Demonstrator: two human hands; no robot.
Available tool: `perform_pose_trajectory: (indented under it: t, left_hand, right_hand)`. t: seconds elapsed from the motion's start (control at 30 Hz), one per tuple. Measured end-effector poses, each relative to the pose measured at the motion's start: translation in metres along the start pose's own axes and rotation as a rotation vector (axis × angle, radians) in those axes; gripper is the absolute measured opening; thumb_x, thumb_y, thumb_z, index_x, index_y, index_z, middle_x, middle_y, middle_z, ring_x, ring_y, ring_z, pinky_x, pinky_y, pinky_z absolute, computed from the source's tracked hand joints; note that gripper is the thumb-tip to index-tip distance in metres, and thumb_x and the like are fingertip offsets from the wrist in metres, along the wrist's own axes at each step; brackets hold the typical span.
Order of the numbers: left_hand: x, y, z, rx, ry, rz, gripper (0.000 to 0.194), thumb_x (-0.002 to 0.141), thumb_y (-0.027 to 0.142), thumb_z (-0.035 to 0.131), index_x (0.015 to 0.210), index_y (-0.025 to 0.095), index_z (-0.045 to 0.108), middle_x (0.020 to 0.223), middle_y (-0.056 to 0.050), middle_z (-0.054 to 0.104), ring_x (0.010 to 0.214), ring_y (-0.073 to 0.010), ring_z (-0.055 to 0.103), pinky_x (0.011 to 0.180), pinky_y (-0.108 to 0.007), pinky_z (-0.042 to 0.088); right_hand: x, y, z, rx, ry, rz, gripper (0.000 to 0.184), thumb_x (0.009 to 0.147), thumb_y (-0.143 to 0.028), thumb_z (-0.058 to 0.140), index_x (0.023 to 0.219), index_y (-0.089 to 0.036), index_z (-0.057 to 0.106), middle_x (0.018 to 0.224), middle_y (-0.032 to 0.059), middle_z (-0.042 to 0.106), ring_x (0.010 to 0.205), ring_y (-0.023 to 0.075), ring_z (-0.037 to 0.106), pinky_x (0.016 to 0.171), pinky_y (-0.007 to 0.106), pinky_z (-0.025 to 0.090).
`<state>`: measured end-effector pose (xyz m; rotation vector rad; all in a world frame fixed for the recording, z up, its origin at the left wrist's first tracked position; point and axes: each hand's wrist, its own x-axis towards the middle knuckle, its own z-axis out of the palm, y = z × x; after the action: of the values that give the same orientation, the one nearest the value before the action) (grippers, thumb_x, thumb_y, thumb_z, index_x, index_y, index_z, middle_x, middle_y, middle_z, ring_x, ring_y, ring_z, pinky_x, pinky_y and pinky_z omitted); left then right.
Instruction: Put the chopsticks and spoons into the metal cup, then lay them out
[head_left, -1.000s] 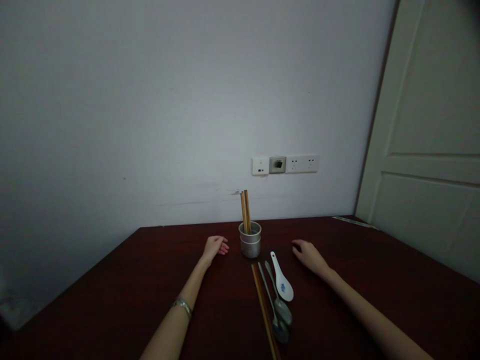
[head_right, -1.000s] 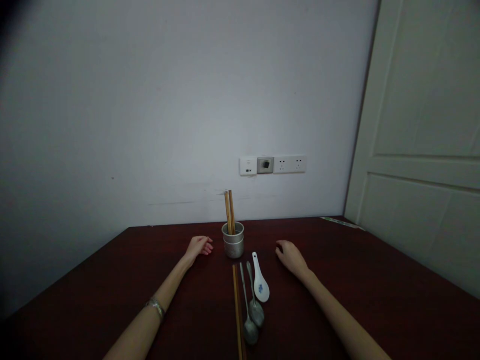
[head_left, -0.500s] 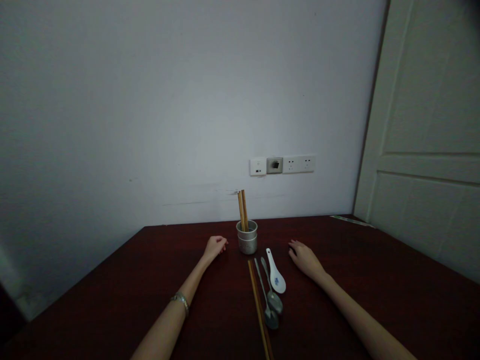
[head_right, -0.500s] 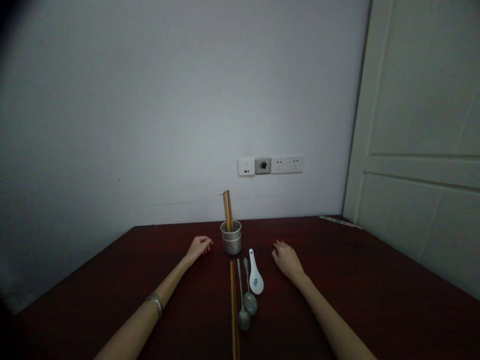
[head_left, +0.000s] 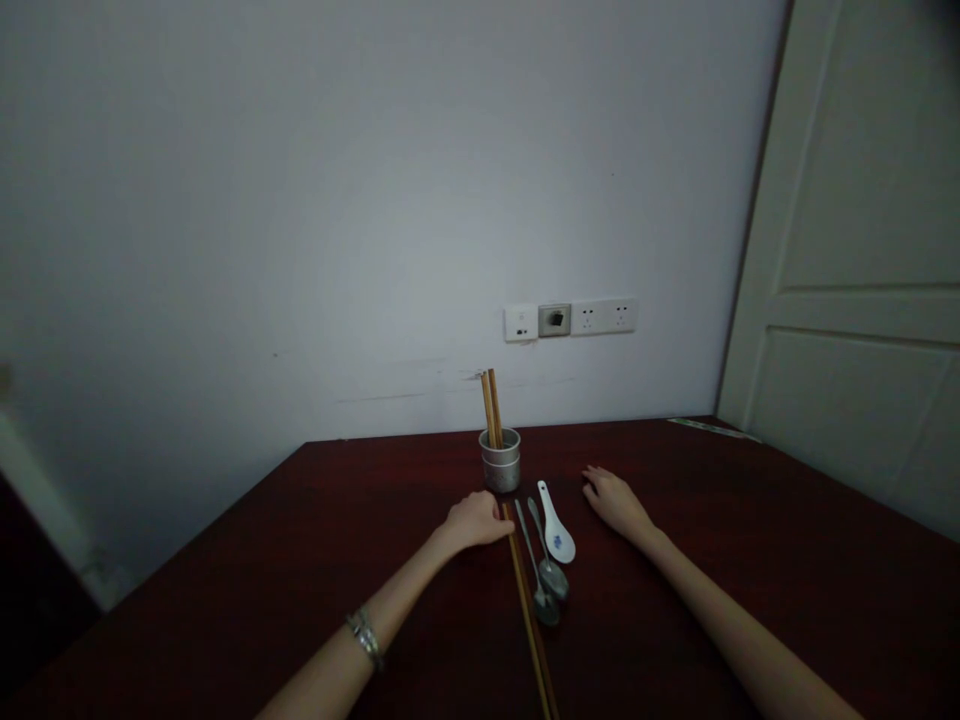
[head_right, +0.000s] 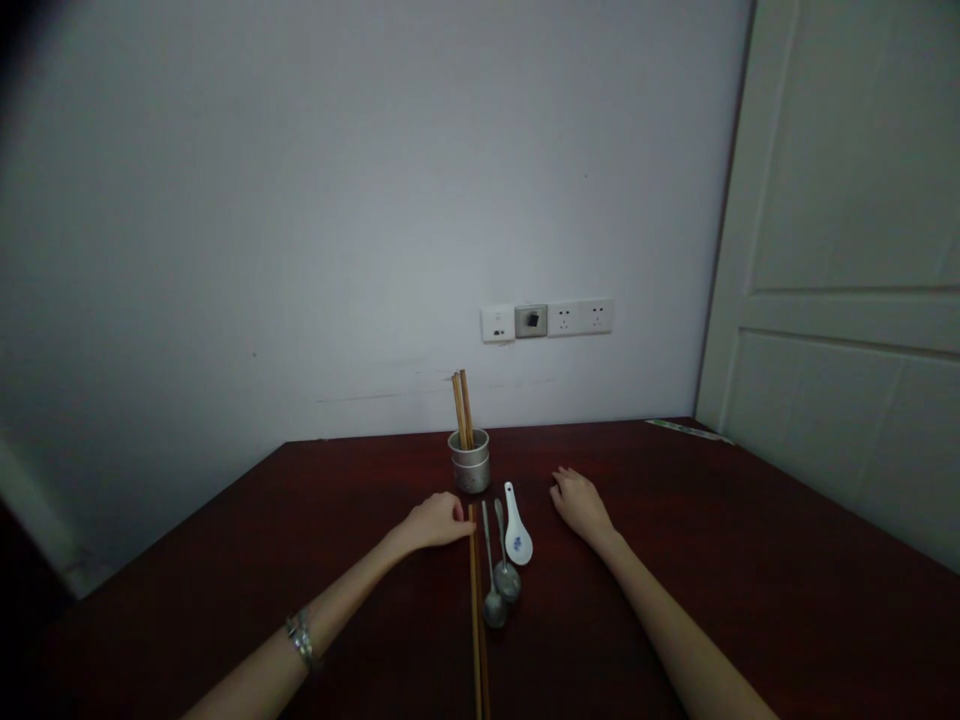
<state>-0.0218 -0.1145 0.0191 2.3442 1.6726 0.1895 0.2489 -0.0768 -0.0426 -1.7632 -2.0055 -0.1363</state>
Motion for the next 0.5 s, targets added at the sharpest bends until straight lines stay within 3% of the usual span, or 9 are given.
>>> perform_pose_trajectory:
  t: [0.2,0.5]
  left_hand:
    - [-0.010,0.025,0.004,0.136,-0.009,-0.023,0.045,0.067,0.056,0.045,0.084,0.020,0.065,0.089,-0.011,0.066,0.083,-0.0279,0.061,0.069,-0.036,0.047]
    - [-0.012,0.035,0.002,0.112,-0.017,-0.015,0.035,0.066,0.044,0.050,0.086,0.019,0.065,0.090,-0.014,0.066,0.085,-0.0315,0.061,0.071,-0.041,0.045]
  right_hand:
    - [-0.002,-0.003,-0.005,-0.016,-0.008,-0.013,0.041,0.080,-0.021,0.036,0.111,-0.004,0.057,0.120,0.0177,0.052,0.115,0.0229,0.045,0.099,0.032,0.032]
    - [-0.003,-0.005,-0.007,-0.002,-0.011,-0.010,0.041,0.080,-0.020,0.037,0.111,-0.002,0.057,0.119,0.0191,0.052,0.115,0.0249,0.045,0.099,0.034,0.032]
